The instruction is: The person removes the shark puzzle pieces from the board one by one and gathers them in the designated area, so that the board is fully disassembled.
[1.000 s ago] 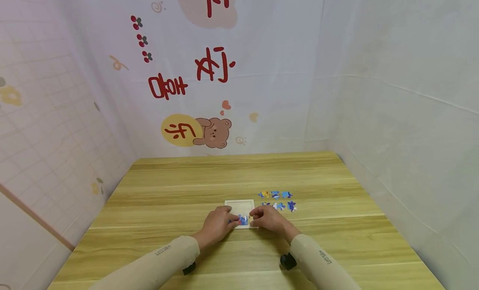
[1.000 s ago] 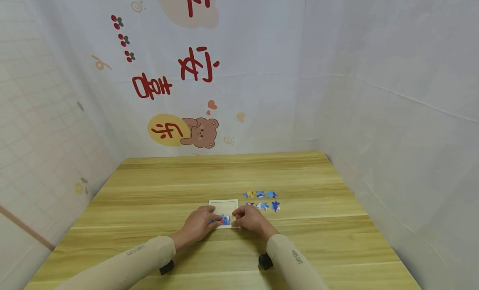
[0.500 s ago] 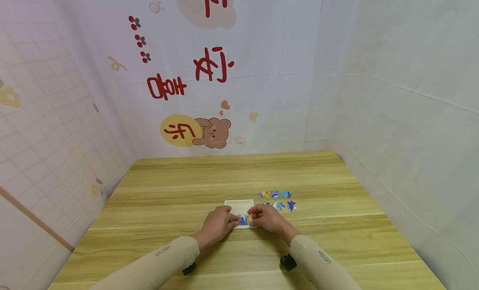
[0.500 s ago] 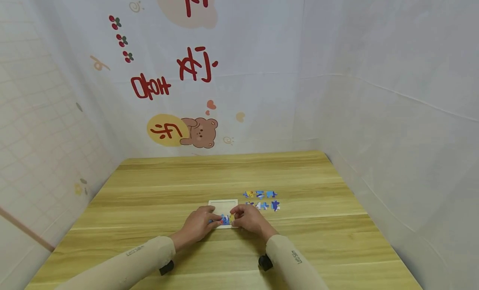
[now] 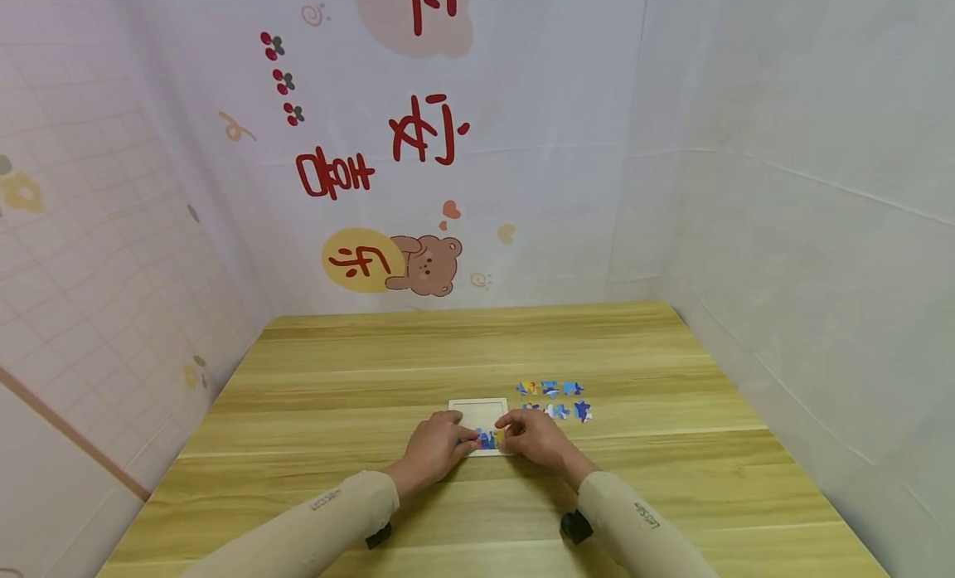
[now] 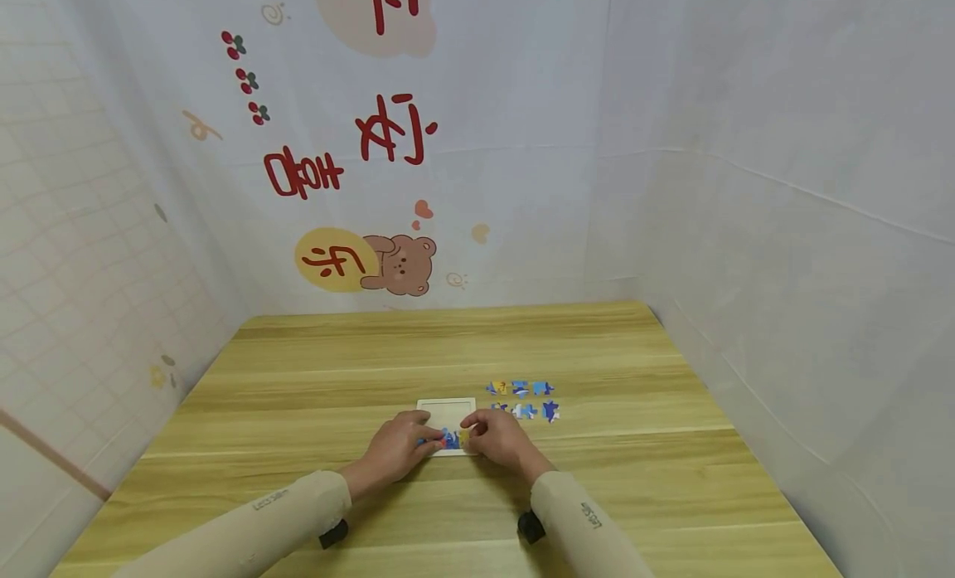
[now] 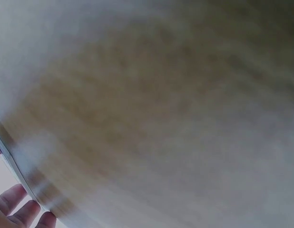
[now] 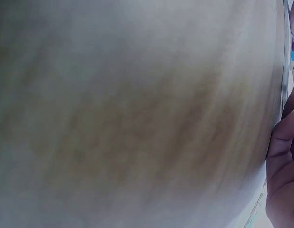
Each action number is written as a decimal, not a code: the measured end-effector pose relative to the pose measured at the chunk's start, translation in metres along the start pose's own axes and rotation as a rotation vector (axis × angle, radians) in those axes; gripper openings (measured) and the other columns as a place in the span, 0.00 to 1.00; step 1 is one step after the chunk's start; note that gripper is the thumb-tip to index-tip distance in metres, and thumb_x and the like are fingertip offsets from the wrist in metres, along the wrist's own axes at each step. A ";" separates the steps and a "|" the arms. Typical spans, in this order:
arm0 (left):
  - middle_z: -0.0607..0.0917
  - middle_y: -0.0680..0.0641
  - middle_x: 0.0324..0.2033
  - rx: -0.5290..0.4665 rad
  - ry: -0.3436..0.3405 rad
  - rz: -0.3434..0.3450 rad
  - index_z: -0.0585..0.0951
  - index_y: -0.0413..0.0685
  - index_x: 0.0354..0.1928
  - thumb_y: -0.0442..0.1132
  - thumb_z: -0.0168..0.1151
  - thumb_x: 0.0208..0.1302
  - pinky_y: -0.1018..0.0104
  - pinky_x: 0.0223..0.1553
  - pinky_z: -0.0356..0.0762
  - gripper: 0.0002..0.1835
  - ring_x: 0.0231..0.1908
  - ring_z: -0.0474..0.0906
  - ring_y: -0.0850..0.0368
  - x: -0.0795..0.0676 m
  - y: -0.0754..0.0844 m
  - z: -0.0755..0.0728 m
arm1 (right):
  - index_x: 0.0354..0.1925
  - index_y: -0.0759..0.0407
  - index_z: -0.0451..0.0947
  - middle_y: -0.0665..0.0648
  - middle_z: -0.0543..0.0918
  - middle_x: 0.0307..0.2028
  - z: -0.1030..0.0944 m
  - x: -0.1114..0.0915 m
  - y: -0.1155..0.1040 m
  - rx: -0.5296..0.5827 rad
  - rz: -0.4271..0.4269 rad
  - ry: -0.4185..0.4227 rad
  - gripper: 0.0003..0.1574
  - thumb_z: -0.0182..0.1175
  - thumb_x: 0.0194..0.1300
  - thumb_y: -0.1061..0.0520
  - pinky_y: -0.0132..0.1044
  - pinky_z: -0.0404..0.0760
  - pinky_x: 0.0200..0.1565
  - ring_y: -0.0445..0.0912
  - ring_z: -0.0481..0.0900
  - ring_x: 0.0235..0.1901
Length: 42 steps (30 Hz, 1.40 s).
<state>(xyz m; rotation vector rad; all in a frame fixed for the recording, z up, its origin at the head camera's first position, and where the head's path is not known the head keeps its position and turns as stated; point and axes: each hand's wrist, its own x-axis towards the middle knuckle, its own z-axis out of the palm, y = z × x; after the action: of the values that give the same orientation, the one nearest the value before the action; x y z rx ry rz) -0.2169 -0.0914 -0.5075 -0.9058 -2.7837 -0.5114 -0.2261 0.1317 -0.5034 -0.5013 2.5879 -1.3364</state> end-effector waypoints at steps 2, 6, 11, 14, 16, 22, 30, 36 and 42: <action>0.83 0.38 0.50 0.004 0.012 0.009 0.90 0.52 0.44 0.45 0.67 0.65 0.45 0.45 0.79 0.10 0.50 0.79 0.41 0.000 0.000 0.001 | 0.43 0.60 0.84 0.48 0.80 0.28 -0.001 0.000 0.000 -0.011 -0.006 0.007 0.13 0.66 0.58 0.67 0.36 0.75 0.33 0.42 0.75 0.29; 0.84 0.40 0.46 0.009 0.036 0.026 0.91 0.53 0.43 0.45 0.66 0.65 0.47 0.40 0.78 0.10 0.46 0.80 0.45 -0.001 0.000 0.001 | 0.44 0.63 0.84 0.50 0.81 0.28 -0.002 -0.002 0.000 0.063 0.003 0.026 0.12 0.62 0.60 0.68 0.35 0.75 0.28 0.42 0.75 0.26; 0.84 0.40 0.47 0.002 0.032 0.023 0.90 0.53 0.44 0.46 0.66 0.66 0.47 0.41 0.78 0.10 0.47 0.79 0.44 -0.002 0.000 0.002 | 0.46 0.67 0.83 0.55 0.82 0.29 -0.006 -0.005 0.003 0.210 0.044 0.046 0.12 0.60 0.64 0.69 0.34 0.75 0.26 0.44 0.78 0.24; 0.83 0.40 0.49 0.002 0.019 0.009 0.90 0.53 0.44 0.47 0.65 0.67 0.46 0.43 0.78 0.11 0.49 0.79 0.43 -0.003 0.000 0.003 | 0.46 0.67 0.83 0.56 0.82 0.31 -0.010 -0.009 0.003 0.240 0.064 0.050 0.11 0.61 0.65 0.67 0.34 0.75 0.26 0.44 0.78 0.24; 0.83 0.40 0.50 0.006 0.010 -0.001 0.90 0.53 0.45 0.47 0.65 0.67 0.46 0.44 0.78 0.11 0.50 0.78 0.43 -0.002 0.000 0.003 | 0.45 0.67 0.83 0.56 0.82 0.31 -0.014 -0.011 0.002 0.254 0.086 0.048 0.10 0.62 0.66 0.65 0.33 0.74 0.25 0.44 0.77 0.24; 0.83 0.42 0.48 0.016 0.014 0.000 0.90 0.53 0.45 0.47 0.65 0.67 0.48 0.42 0.78 0.11 0.48 0.79 0.45 -0.002 0.000 0.003 | 0.42 0.65 0.83 0.56 0.82 0.33 -0.025 -0.019 0.007 0.266 0.132 0.036 0.07 0.62 0.67 0.62 0.33 0.74 0.24 0.44 0.78 0.23; 0.84 0.42 0.45 0.020 0.046 0.028 0.91 0.52 0.43 0.45 0.66 0.65 0.50 0.38 0.79 0.10 0.45 0.80 0.45 -0.003 0.000 0.001 | 0.44 0.67 0.81 0.56 0.80 0.30 -0.036 -0.028 0.015 0.278 0.174 0.032 0.09 0.62 0.66 0.64 0.31 0.71 0.23 0.42 0.73 0.20; 0.84 0.42 0.45 0.017 0.044 0.027 0.91 0.52 0.44 0.45 0.66 0.66 0.50 0.38 0.78 0.10 0.45 0.79 0.45 -0.003 0.001 0.001 | 0.49 0.66 0.82 0.55 0.79 0.25 -0.040 -0.031 0.018 0.261 0.202 0.034 0.14 0.63 0.64 0.65 0.31 0.67 0.21 0.41 0.71 0.18; 0.83 0.41 0.49 0.006 0.015 0.005 0.90 0.52 0.45 0.46 0.65 0.66 0.48 0.41 0.78 0.12 0.47 0.79 0.44 -0.003 0.001 0.001 | 0.50 0.67 0.82 0.55 0.83 0.29 -0.041 -0.030 0.021 0.262 0.197 0.032 0.14 0.62 0.66 0.66 0.31 0.69 0.21 0.42 0.72 0.18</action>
<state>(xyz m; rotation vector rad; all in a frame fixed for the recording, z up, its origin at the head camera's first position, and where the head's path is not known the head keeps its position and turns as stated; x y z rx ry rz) -0.2140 -0.0916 -0.5088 -0.9045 -2.7675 -0.5059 -0.2154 0.1857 -0.4965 -0.1783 2.3615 -1.5899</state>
